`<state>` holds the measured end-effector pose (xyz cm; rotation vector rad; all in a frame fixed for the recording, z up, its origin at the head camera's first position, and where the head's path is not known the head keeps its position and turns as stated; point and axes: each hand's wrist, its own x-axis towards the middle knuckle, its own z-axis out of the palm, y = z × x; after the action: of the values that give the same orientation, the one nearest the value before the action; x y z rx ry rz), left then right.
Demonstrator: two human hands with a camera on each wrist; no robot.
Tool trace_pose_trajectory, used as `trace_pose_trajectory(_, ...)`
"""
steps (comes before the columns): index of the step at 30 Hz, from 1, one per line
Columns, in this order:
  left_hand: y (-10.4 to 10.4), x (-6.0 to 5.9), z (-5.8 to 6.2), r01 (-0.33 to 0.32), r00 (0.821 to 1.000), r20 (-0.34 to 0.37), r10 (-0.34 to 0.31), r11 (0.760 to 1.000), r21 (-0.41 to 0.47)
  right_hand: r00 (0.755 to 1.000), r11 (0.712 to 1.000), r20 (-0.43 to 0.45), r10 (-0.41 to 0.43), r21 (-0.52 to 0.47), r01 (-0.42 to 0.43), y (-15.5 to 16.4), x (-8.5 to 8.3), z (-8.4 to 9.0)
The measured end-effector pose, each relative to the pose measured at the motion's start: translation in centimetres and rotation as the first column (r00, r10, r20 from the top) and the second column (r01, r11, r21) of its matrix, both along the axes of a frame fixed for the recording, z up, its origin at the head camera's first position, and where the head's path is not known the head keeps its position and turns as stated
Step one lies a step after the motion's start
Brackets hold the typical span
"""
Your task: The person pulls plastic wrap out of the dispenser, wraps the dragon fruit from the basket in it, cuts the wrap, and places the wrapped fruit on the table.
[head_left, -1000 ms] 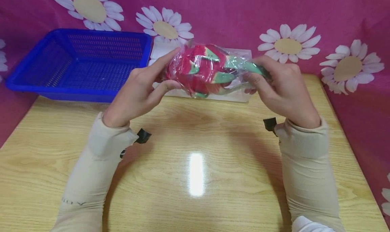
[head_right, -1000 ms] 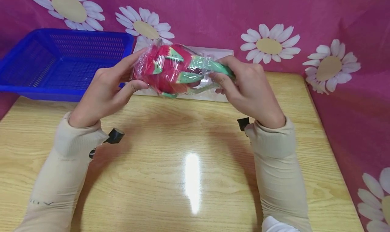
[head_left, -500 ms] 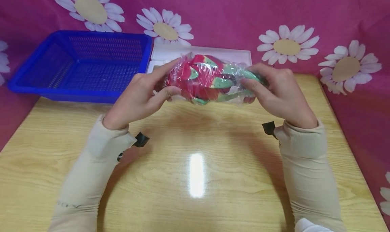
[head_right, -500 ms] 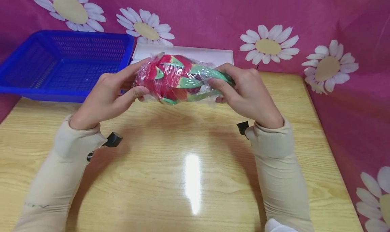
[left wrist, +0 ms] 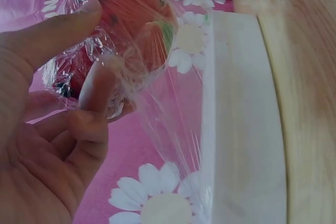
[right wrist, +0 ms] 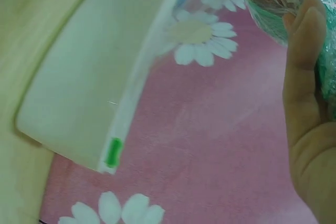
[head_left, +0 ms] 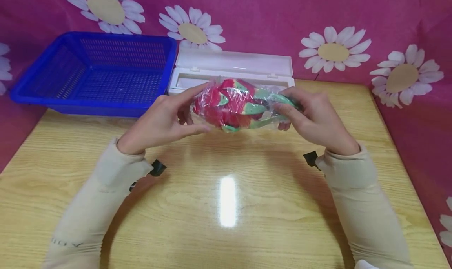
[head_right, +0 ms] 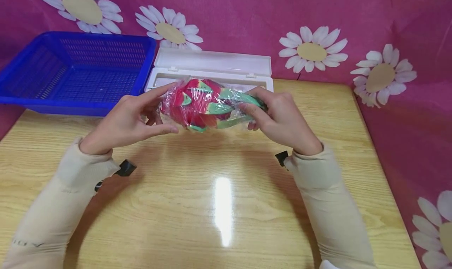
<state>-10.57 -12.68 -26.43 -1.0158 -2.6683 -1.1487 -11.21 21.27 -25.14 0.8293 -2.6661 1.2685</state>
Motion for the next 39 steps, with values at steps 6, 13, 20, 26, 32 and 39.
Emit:
trace_pose_trajectory(6,-0.3,0.0,-0.9,0.040,0.996,0.085,-0.036,0.998,-0.042,0.999,0.999,0.053,0.004,0.035,-0.006,0.1,0.0,-1.1)
trace_pose_trajectory(13,-0.8,-0.1,-1.7,0.086,0.978,0.195,-0.068,0.993,-0.082,0.993,0.997,0.112,0.031,0.060,-0.038,0.3,-0.1,-2.1)
trace_pose_trajectory(20,-1.0,-0.3,-2.8,0.129,0.963,0.248,-0.105,0.988,-0.084,0.987,0.987,0.141,0.076,0.129,-0.094,0.5,-0.5,-3.1)
trace_pose_trajectory(26,-0.9,-0.3,-3.9,0.107,0.973,0.216,-0.081,0.988,-0.112,0.983,0.977,0.160,0.088,0.177,-0.116,0.6,-0.7,-4.0)
trace_pose_trajectory(32,-0.6,-0.5,-5.0,0.086,0.988,0.140,-0.067,0.988,-0.130,0.976,0.964,0.184,0.116,0.215,-0.156,0.7,-0.8,-4.6)
trace_pose_trajectory(39,-0.5,-0.3,-5.6,0.083,0.985,0.162,-0.061,0.988,-0.134,0.979,0.936,0.141,0.144,0.301,-0.181,0.8,-0.8,-5.2)
